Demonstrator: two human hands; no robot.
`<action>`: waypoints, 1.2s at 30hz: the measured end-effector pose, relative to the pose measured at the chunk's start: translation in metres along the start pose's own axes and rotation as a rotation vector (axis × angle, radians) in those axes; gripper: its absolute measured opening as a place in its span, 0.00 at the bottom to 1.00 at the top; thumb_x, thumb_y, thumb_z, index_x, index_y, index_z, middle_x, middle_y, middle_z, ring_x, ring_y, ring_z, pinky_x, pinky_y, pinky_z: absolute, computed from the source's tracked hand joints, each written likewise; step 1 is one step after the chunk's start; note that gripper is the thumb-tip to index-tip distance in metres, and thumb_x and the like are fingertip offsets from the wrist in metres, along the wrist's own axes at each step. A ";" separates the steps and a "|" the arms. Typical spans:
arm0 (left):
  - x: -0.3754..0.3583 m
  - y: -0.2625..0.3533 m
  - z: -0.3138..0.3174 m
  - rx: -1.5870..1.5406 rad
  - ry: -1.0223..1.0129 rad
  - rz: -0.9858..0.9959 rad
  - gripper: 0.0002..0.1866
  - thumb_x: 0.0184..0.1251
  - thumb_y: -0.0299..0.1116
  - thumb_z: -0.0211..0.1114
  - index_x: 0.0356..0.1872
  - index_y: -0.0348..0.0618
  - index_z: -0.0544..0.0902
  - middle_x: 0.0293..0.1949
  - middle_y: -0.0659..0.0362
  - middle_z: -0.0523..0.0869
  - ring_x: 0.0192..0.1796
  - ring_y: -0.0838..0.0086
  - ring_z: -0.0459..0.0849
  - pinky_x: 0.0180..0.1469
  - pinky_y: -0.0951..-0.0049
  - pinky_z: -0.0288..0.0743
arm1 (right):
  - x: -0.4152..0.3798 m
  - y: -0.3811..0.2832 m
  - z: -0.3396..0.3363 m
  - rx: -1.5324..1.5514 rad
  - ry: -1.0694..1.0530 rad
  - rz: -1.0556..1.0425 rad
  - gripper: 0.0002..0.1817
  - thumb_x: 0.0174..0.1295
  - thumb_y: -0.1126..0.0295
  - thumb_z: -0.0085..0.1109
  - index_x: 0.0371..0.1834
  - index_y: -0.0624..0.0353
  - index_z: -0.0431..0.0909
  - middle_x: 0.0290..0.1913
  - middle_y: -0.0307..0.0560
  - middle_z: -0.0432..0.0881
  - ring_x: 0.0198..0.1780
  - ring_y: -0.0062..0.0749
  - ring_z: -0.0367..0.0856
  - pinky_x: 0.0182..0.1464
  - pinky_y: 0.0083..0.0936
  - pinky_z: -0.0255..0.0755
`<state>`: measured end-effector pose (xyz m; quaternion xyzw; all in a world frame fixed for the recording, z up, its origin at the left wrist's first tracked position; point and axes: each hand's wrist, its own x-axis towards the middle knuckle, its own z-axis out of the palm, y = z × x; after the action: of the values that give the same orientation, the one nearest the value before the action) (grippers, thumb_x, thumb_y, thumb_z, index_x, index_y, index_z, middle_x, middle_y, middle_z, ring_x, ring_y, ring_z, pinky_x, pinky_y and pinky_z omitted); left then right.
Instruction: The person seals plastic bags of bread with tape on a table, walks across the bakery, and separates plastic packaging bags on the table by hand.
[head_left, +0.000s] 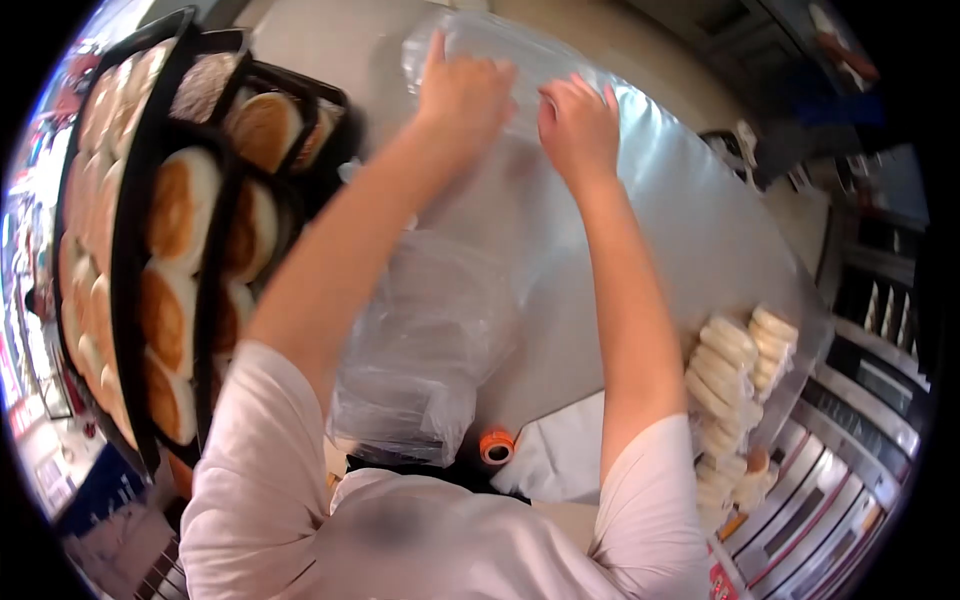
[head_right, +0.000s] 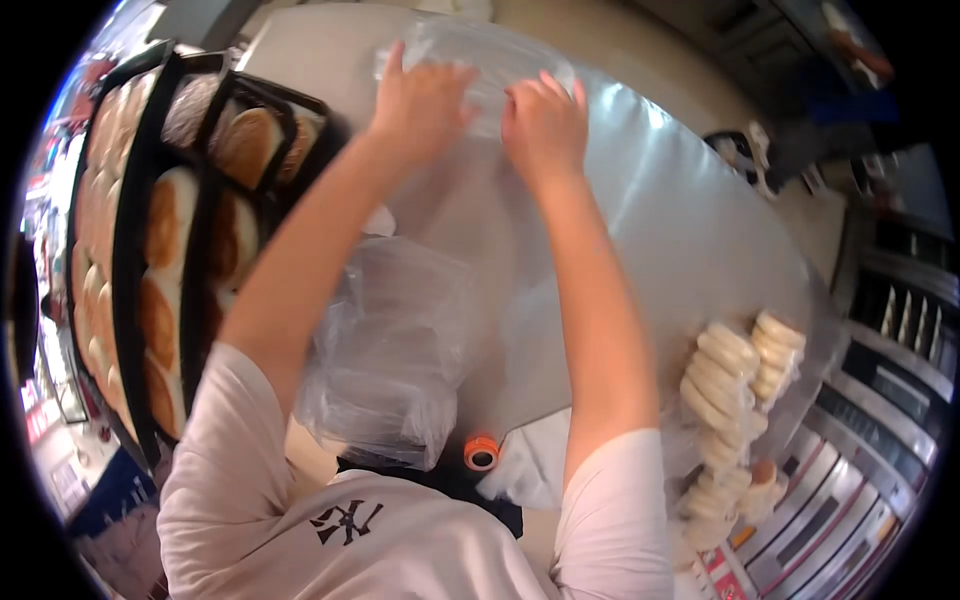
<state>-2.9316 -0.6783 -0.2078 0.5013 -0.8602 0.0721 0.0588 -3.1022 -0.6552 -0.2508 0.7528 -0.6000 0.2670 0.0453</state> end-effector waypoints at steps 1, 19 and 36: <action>-0.035 0.010 -0.018 -0.136 0.076 -0.028 0.16 0.63 0.42 0.65 0.50 0.50 0.81 0.40 0.60 0.88 0.49 0.65 0.86 0.72 0.47 0.58 | -0.018 -0.017 -0.011 0.023 0.075 -0.058 0.08 0.59 0.68 0.61 0.40 0.53 0.84 0.48 0.44 0.86 0.57 0.43 0.80 0.67 0.49 0.62; -0.262 0.026 -0.033 0.495 -0.864 0.132 0.26 0.58 0.51 0.68 0.54 0.48 0.86 0.71 0.52 0.72 0.80 0.60 0.55 0.80 0.47 0.25 | -0.227 -0.113 -0.048 -0.555 -0.989 -0.228 0.40 0.60 0.35 0.54 0.70 0.49 0.73 0.75 0.49 0.67 0.81 0.48 0.51 0.80 0.53 0.26; -0.078 -0.036 0.012 0.915 -0.839 0.334 0.39 0.57 0.59 0.68 0.69 0.53 0.75 0.78 0.58 0.60 0.82 0.66 0.46 0.77 0.43 0.10 | -0.096 -0.058 -0.030 -0.510 -0.915 0.062 0.41 0.56 0.29 0.54 0.61 0.50 0.83 0.69 0.54 0.74 0.82 0.49 0.45 0.80 0.47 0.27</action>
<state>-2.8627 -0.6314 -0.2308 0.3207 -0.7590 0.2376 -0.5145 -3.0717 -0.5427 -0.2544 0.7392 -0.6265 -0.2425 -0.0477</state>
